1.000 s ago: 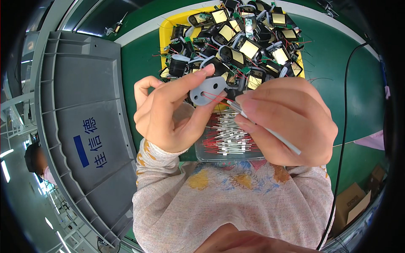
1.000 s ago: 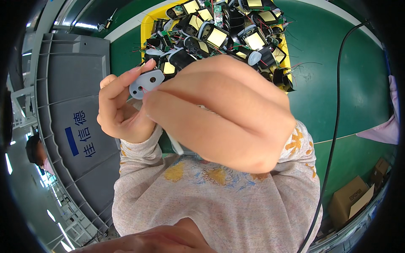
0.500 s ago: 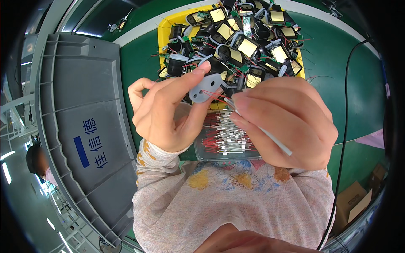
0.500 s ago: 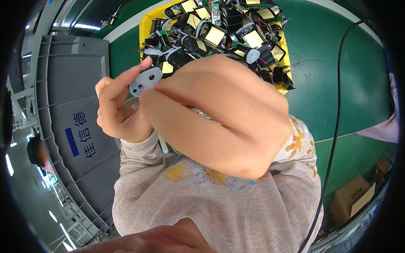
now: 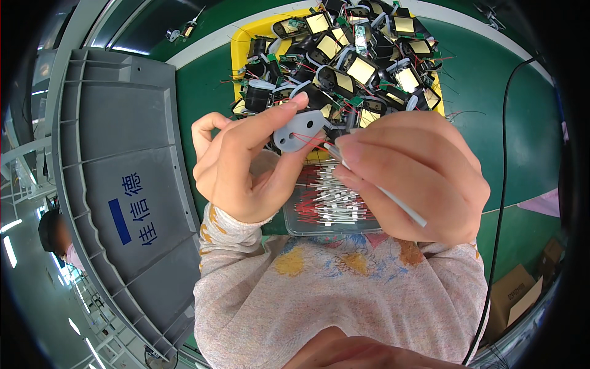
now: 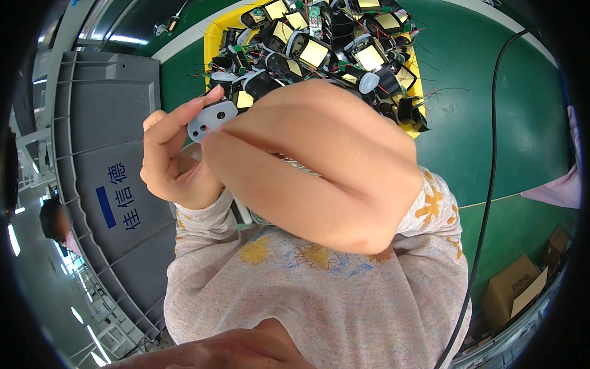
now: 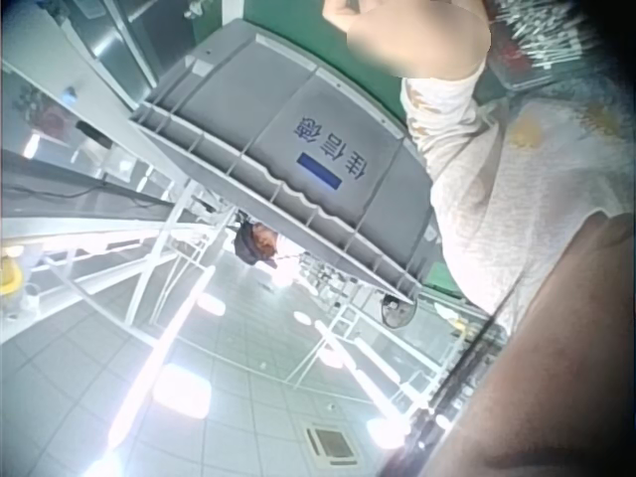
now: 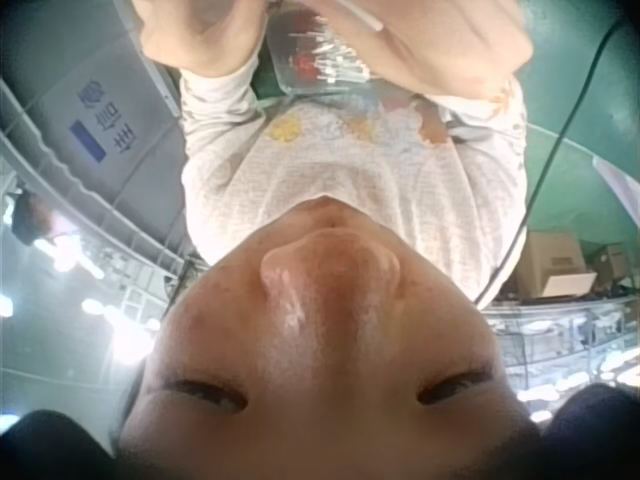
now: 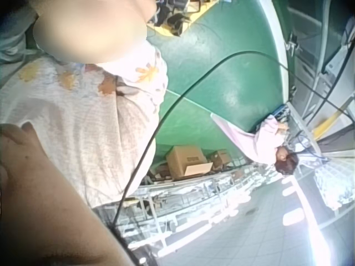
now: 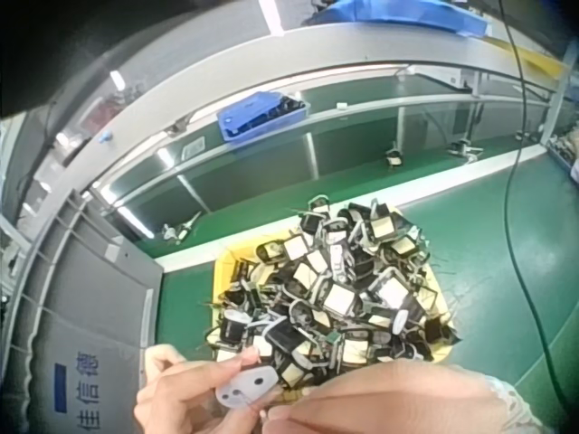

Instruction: The person repeatedly picks up small electronic modules from a yellow bin and uses a white stick-like tool to manipulate red wires on the components. The person then places the modules back into the bin and repeats the process with different units.

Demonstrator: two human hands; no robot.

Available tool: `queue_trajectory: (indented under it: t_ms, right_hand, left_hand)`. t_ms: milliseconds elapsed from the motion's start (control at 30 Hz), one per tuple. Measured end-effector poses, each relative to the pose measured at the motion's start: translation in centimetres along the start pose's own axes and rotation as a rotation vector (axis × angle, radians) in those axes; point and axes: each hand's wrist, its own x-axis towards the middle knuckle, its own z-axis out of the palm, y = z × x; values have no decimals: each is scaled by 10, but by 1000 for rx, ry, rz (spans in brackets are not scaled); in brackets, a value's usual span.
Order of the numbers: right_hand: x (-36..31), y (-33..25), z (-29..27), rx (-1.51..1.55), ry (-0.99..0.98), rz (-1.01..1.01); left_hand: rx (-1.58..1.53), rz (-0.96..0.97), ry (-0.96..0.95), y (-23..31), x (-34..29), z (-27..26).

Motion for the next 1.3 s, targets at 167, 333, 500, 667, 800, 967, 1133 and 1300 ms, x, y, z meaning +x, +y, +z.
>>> queue_trajectory:
  t_ms: [167, 333, 500, 667, 800, 967, 1133, 1300]
  right_hand:
    - [-1, -2, 3, -8, 25, -3]
    - [-1, -4, 3, -19, 31, 3]
    - [-1, -5, 4, -18, 46, 17]
    - [-2, -2, 7, -19, 43, -3]
    - [-2, 4, 9, 2, 53, -48]
    - [-2, 7, 13, 47, 51, 13]
    - [1, 10, 11, 185, -8, 126]
    - [7, 9, 4, 344, -32, 206]
  left_hand:
    - [-2, -12, 5, 2, 0, 0]
    - [-6, -23, -12, 3, 1, -1]
    - [2, -36, -23, 4, 1, -1]
    - [43, -40, -45, 4, 0, -3]
    - [136, 6, -49, 4, 1, -2]
    - [224, 66, -73, 7, 9, -1]
    - [-183, 50, -186, -6, 13, -2]
    - [-1070, -269, -55, -8, 3, 7]
